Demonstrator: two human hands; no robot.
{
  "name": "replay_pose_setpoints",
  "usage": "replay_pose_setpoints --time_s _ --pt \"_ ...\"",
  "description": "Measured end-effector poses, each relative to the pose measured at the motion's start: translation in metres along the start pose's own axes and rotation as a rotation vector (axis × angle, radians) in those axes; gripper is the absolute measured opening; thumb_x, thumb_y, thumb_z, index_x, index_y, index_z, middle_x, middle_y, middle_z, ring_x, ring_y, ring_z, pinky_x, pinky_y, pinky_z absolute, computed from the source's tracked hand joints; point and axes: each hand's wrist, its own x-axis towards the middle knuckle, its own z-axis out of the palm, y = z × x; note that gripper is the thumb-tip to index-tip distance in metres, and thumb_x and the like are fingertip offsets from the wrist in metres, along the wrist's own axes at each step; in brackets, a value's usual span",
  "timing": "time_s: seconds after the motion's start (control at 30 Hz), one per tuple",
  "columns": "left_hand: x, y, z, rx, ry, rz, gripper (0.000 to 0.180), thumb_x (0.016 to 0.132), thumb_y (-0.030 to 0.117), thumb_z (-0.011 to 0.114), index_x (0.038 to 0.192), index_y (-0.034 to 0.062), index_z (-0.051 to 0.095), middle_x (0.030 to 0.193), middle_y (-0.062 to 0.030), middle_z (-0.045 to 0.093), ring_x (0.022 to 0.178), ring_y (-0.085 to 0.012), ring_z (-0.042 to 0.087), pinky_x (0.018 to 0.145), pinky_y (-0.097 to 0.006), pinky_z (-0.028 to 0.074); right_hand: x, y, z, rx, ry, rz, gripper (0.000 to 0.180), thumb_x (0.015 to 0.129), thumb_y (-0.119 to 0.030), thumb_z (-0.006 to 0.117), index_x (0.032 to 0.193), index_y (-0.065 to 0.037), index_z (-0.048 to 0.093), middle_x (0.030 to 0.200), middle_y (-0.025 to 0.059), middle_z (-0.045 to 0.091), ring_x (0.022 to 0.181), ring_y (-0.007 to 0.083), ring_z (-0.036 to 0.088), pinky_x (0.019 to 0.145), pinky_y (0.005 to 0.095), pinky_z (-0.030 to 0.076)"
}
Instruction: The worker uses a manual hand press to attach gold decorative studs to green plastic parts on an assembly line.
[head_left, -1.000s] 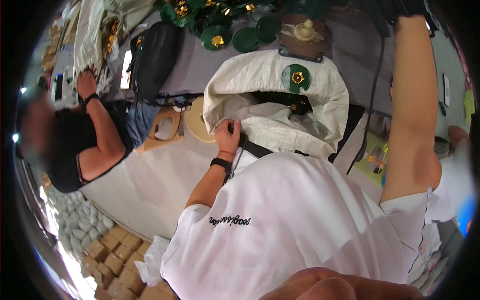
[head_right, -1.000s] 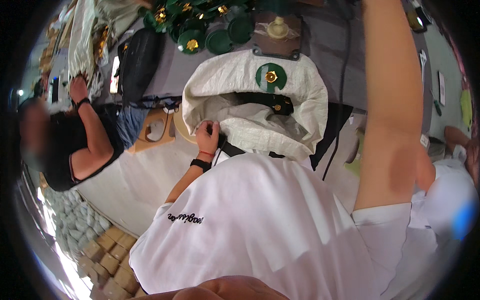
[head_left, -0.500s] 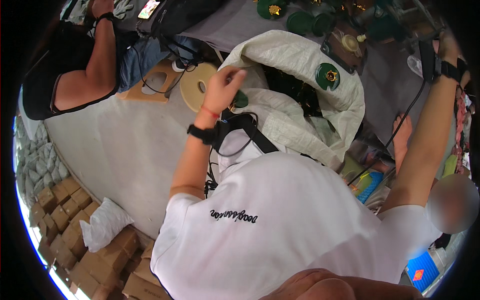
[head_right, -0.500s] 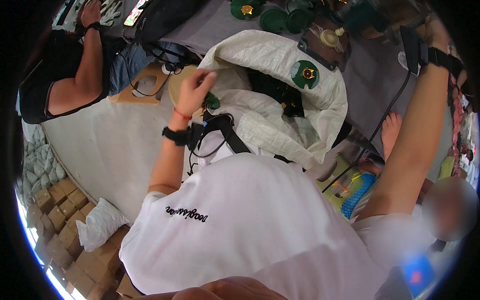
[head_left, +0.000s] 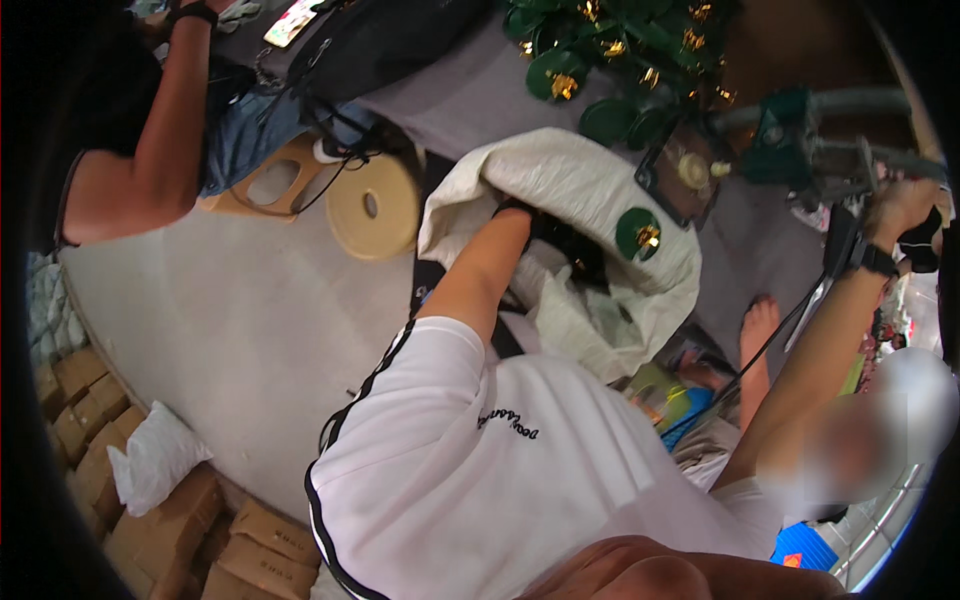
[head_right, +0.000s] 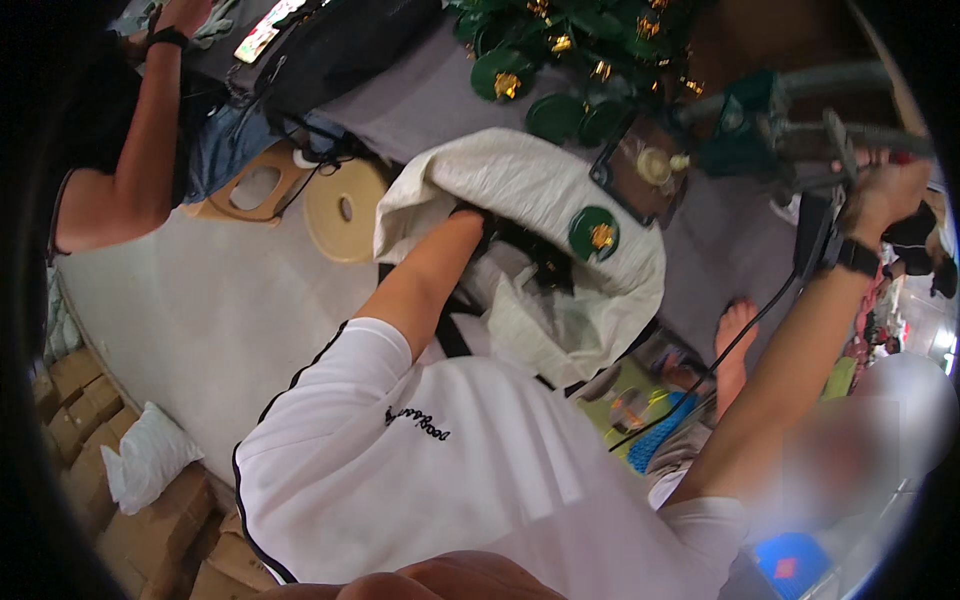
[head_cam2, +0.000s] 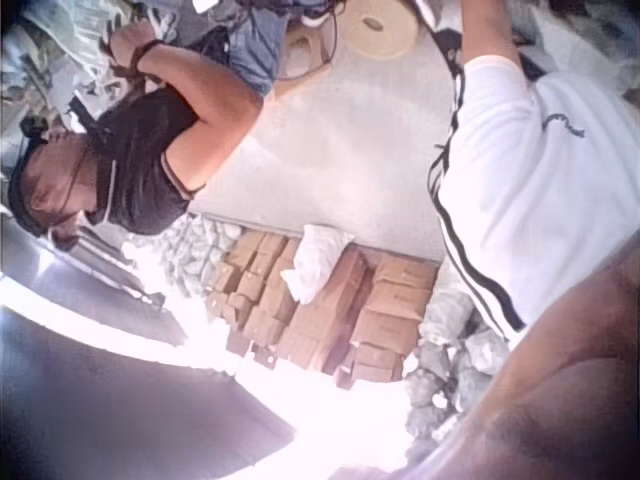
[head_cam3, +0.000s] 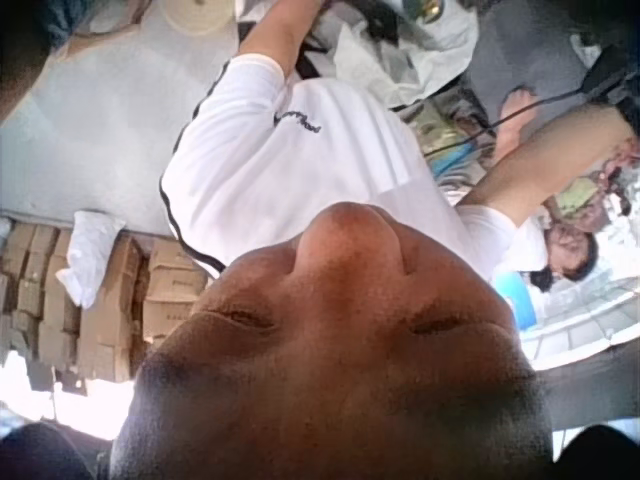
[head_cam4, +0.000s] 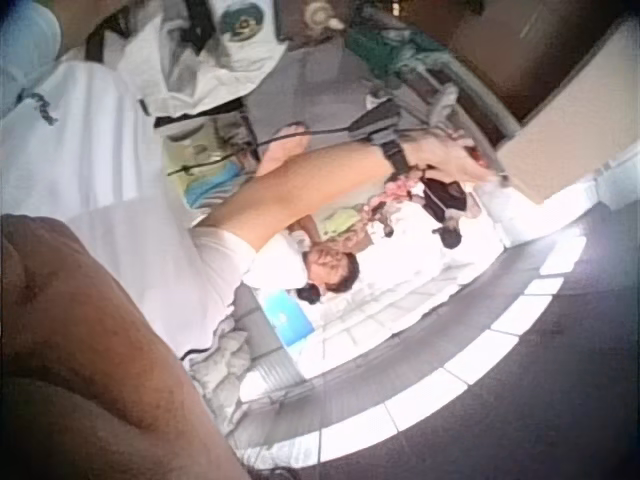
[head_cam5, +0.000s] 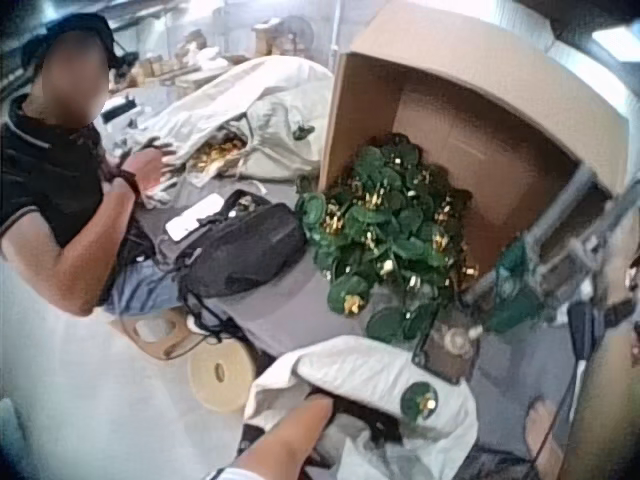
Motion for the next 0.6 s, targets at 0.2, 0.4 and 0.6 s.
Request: replay_pose_setpoints --time_s 0.2,0.4,0.6 --pt "0.165 -0.077 -0.299 0.136 -0.221 0.547 0.020 0.085 0.016 0.057 0.101 0.0046 0.054 0.115 -0.0099 0.053 0.110 -0.0281 0.053 0.096 -0.039 0.044 0.021 0.021 -0.021 0.191 0.014 0.043 0.012 0.090 -0.007 0.053 0.099 -0.001 0.058 0.084 0.0096 0.062 0.068 0.0194 0.059 0.058 0.0320 0.051" --pt "0.221 0.056 -0.421 -0.022 -0.011 1.265 0.012 0.086 0.005 0.058 0.096 -0.0002 0.064 0.114 -0.0109 0.063 0.109 -0.0309 0.058 0.096 -0.037 0.048 0.015 0.012 -0.034 0.508 -0.284 0.167 0.029 0.100 -0.029 0.040 0.102 -0.003 0.051 0.095 0.0107 0.057 0.082 0.0246 0.060 0.086 0.0491 0.056" --pt "0.254 -0.030 -0.389 0.389 -0.362 0.606 0.025 0.088 0.018 0.059 0.106 0.0019 0.065 0.120 -0.0181 0.062 0.107 -0.0346 0.060 0.091 -0.041 0.049 -0.001 0.016 -0.032 0.185 -0.165 0.054 0.032 0.097 -0.028 0.045 0.108 0.002 0.052 0.085 0.0105 0.056 0.073 0.0221 0.056 0.069 0.0333 0.052"
